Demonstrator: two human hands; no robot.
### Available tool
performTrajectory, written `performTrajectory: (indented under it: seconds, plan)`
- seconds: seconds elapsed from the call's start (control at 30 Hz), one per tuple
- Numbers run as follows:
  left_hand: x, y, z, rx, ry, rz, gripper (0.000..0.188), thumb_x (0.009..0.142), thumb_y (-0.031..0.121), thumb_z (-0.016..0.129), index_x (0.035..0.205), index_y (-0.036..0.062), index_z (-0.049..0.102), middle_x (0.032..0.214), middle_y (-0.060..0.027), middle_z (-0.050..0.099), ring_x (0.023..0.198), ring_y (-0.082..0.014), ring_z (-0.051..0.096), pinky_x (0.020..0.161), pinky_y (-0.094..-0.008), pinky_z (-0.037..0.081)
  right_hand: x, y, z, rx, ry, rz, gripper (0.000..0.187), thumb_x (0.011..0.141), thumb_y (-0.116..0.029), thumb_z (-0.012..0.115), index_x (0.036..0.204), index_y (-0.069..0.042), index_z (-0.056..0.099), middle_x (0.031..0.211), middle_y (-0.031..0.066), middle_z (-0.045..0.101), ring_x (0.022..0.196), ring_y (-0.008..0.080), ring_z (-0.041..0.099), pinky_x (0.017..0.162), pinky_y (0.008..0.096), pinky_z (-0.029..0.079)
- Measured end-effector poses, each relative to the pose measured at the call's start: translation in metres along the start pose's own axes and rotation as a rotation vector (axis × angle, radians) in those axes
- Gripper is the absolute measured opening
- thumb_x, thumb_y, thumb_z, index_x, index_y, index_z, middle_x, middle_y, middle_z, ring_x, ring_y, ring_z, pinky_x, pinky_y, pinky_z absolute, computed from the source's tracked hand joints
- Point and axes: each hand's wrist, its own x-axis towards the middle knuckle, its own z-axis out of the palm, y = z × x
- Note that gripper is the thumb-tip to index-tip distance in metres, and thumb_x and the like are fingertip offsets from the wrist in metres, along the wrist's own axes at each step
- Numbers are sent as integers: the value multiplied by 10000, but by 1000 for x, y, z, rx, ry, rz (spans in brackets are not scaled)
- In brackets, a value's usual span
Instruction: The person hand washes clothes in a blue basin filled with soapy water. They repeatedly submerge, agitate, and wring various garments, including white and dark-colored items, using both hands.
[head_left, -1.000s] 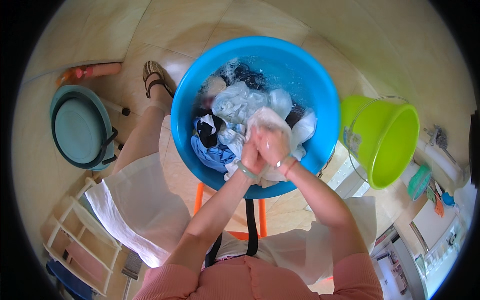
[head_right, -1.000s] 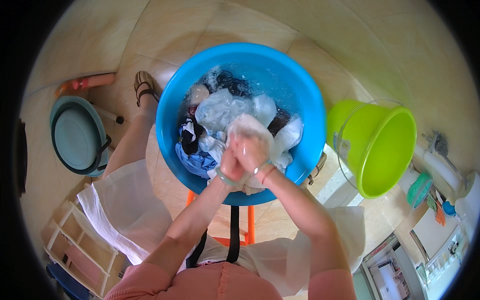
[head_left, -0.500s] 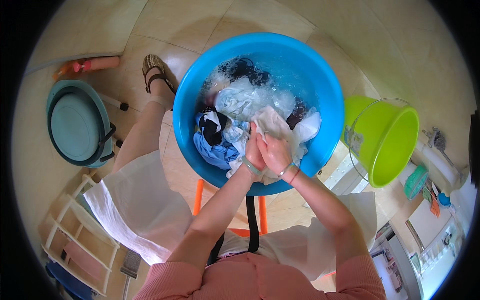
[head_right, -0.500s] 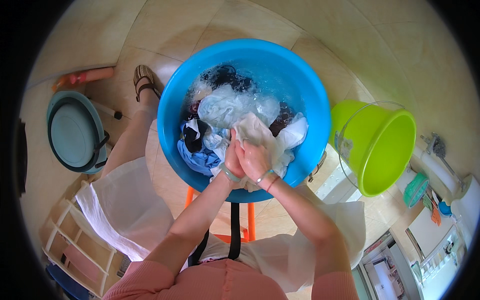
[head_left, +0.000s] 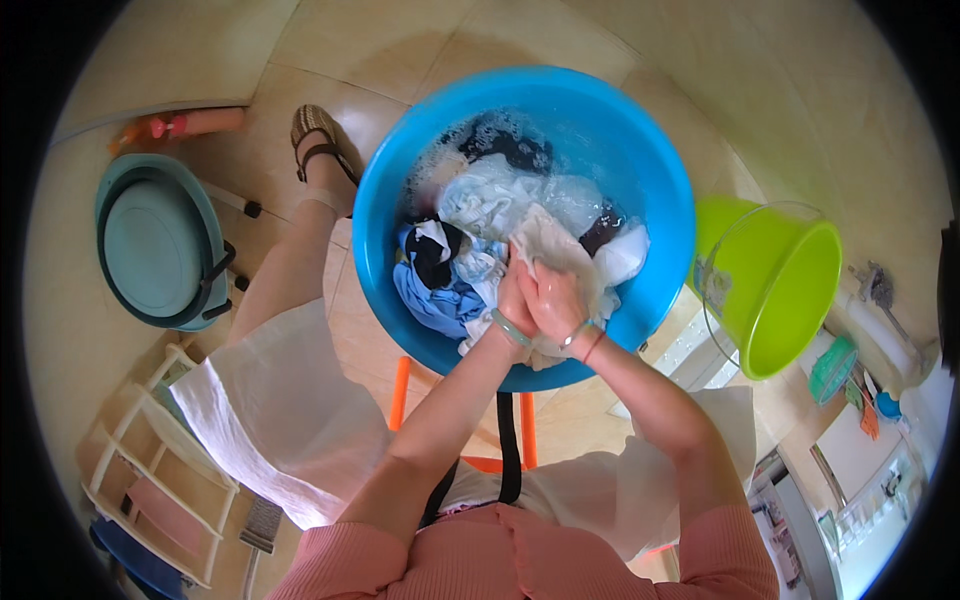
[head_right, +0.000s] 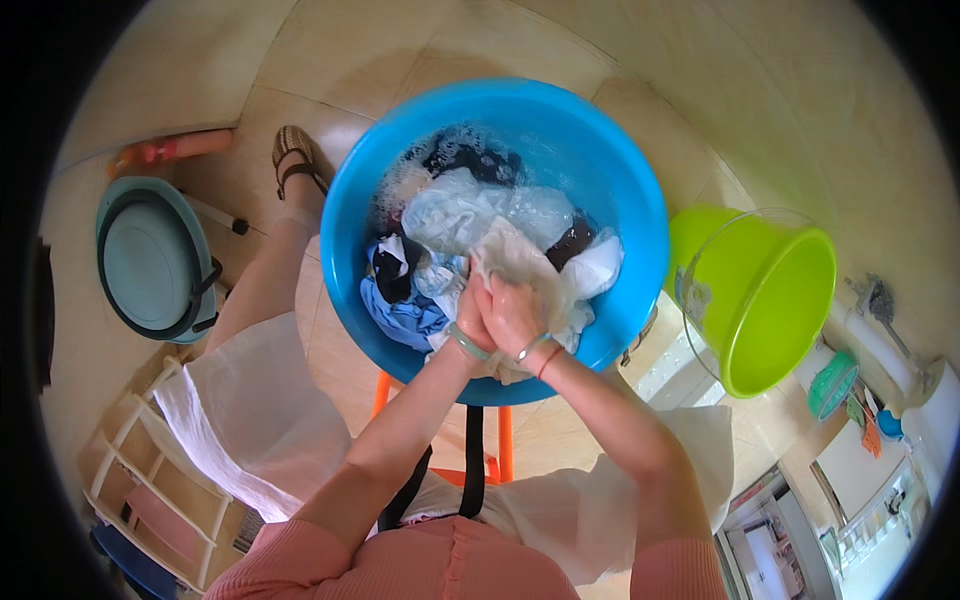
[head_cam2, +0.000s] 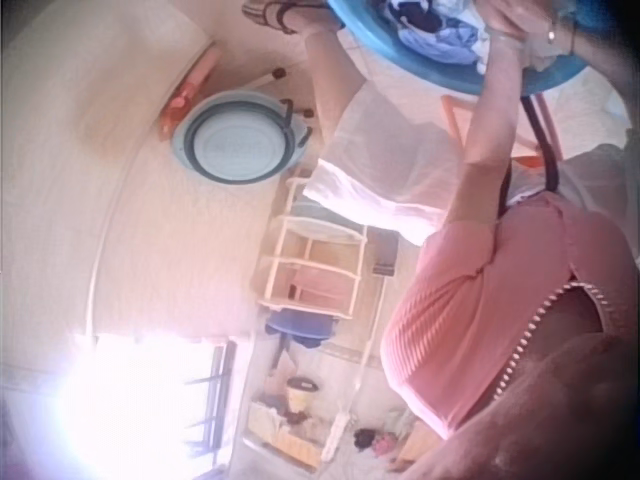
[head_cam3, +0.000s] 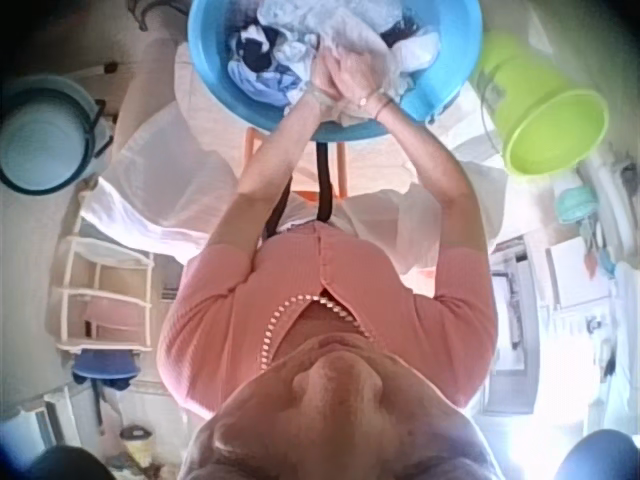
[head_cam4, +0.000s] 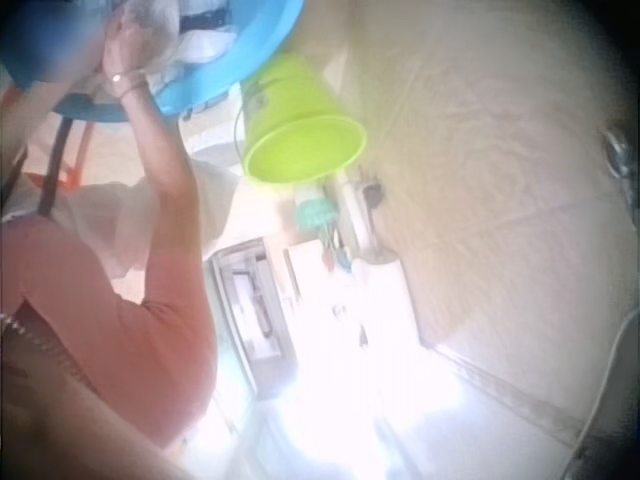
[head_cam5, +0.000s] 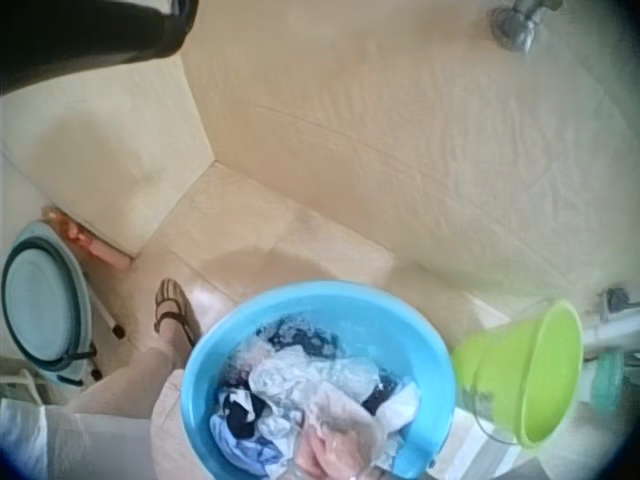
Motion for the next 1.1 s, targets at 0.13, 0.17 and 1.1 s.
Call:
performTrajectory:
  seconds: [0.13,0.17,1.1]
  plan:
    - [-5,-4,-1,-52,51,41,470,967,522,398,1237,163,538,1130,-3,613,1021,-174,578,893,-346,473,22,-1,-7,-61,-76,70,392,932,-337,474,722,-46,633,685,207,633,641,378,637,587,482,503]
    - [-1,-7,8,-24,33,173,556,979,529,330,1337,124,462,1294,-51,545,1128,-212,538,996,-365,410,44,2,-5,-138,-111,78,404,933,-346,468,728,-44,642,697,208,638,661,379,644,601,484,509]
    - [7,-7,-1,6,-66,132,524,987,491,333,1339,122,455,1303,-77,542,1180,-257,524,1024,-412,386,40,15,10,-123,139,-106,278,907,-286,522,751,-76,614,679,174,635,571,365,613,562,486,489]
